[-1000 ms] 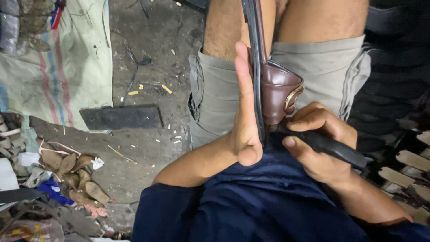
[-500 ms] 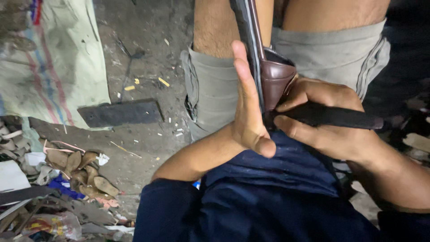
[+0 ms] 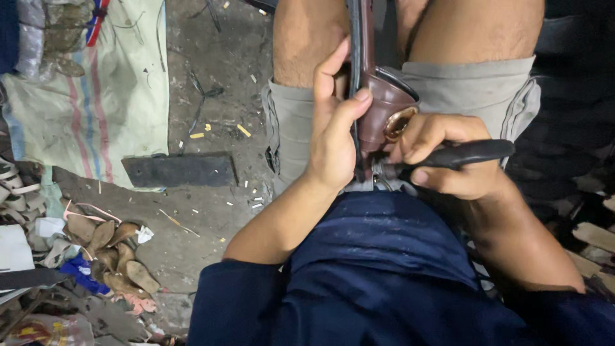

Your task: The person assembles brown sandals by attaching the upper strap to the sole using a black-handled tool. They repeatedly press the tool along the edge to secure the connection, then inspect the finished sandal before moving to the next one.

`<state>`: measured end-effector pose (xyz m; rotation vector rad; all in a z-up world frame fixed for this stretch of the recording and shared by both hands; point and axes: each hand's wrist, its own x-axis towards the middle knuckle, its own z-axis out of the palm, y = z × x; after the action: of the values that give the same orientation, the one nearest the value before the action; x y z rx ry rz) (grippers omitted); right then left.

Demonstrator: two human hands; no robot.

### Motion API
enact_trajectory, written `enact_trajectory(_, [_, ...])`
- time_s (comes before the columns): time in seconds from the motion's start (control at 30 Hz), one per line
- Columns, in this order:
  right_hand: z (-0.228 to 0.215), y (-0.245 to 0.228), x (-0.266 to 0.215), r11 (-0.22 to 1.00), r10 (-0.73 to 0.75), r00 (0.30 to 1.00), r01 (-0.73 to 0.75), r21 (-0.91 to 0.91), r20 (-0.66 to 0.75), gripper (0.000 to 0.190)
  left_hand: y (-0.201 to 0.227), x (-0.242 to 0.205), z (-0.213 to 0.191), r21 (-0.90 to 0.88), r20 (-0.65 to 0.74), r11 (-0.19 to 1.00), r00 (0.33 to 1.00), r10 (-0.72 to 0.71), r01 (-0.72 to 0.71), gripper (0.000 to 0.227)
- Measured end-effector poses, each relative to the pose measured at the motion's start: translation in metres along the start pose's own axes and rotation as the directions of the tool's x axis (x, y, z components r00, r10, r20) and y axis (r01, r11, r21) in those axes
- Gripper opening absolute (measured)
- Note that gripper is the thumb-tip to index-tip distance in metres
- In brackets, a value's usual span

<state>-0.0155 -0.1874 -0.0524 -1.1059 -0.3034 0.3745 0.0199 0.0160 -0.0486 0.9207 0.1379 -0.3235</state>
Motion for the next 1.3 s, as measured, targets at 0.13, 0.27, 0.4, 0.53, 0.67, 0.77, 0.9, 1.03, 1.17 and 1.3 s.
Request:
enact_trajectory(0.13, [0.003, -0.012, 0.001, 0.99, -0.045, 0.995, 0.031, 0.139, 0.093, 0.019, 0.014, 0.009, 0.004, -0.295, -0.003, 0.91, 0.952, -0.307, 0.292, 0.061])
enact_trajectory(0.27, [0.017, -0.037, -0.003, 0.996, -0.041, 0.999, 0.043, -0.074, 0.018, 0.017, 0.033, 0.003, 0.005, -0.09, 0.123, 0.972, 0.971, -0.205, 0.217, 0.079])
enact_trajectory(0.4, [0.035, -0.056, -0.015, 0.895, -0.024, 0.991, -0.037, -0.445, -0.13, 0.019, 0.041, -0.017, -0.003, 0.146, 0.053, 0.98, 0.988, -0.146, 0.137, 0.096])
enact_trajectory(0.53, [0.05, -0.055, -0.01, 0.811, -0.106, 0.985, 0.008, -0.585, -0.134, 0.018, 0.035, -0.02, -0.003, 0.331, -0.001, 0.943, 1.0, 0.031, -0.029, 0.088])
enact_trajectory(0.67, [0.056, -0.055, -0.005, 0.73, -0.086, 0.985, -0.041, -0.682, -0.152, 0.018, 0.024, -0.018, 0.002, 0.362, -0.04, 0.932, 0.998, 0.054, -0.036, 0.091])
enact_trajectory(0.77, [0.058, -0.055, 0.002, 0.692, -0.069, 0.986, -0.061, -0.719, -0.15, 0.019, 0.018, -0.017, 0.002, 0.406, -0.002, 0.904, 0.989, 0.146, -0.132, 0.083])
enact_trajectory(0.9, [0.057, -0.05, 0.013, 0.738, -0.008, 0.982, -0.122, -0.664, -0.189, 0.019, 0.009, -0.015, -0.002, 0.359, -0.07, 0.931, 0.993, 0.095, -0.064, 0.091])
enact_trajectory(1.03, [0.054, -0.036, 0.02, 0.759, -0.011, 0.975, -0.138, -0.637, -0.224, 0.018, 0.0, -0.014, -0.01, 0.546, 0.005, 0.819, 0.978, 0.21, -0.178, 0.08])
enact_trajectory(1.17, [0.046, -0.027, 0.018, 0.702, 0.024, 0.974, -0.176, -0.69, -0.224, 0.018, -0.009, -0.013, -0.016, 0.556, -0.005, 0.81, 0.974, 0.226, -0.186, 0.081])
enact_trajectory(1.3, [0.041, -0.027, 0.023, 0.77, 0.007, 0.992, -0.085, -0.632, -0.124, 0.018, -0.005, -0.013, -0.014, 0.514, -0.02, 0.84, 0.976, 0.215, -0.174, 0.087])
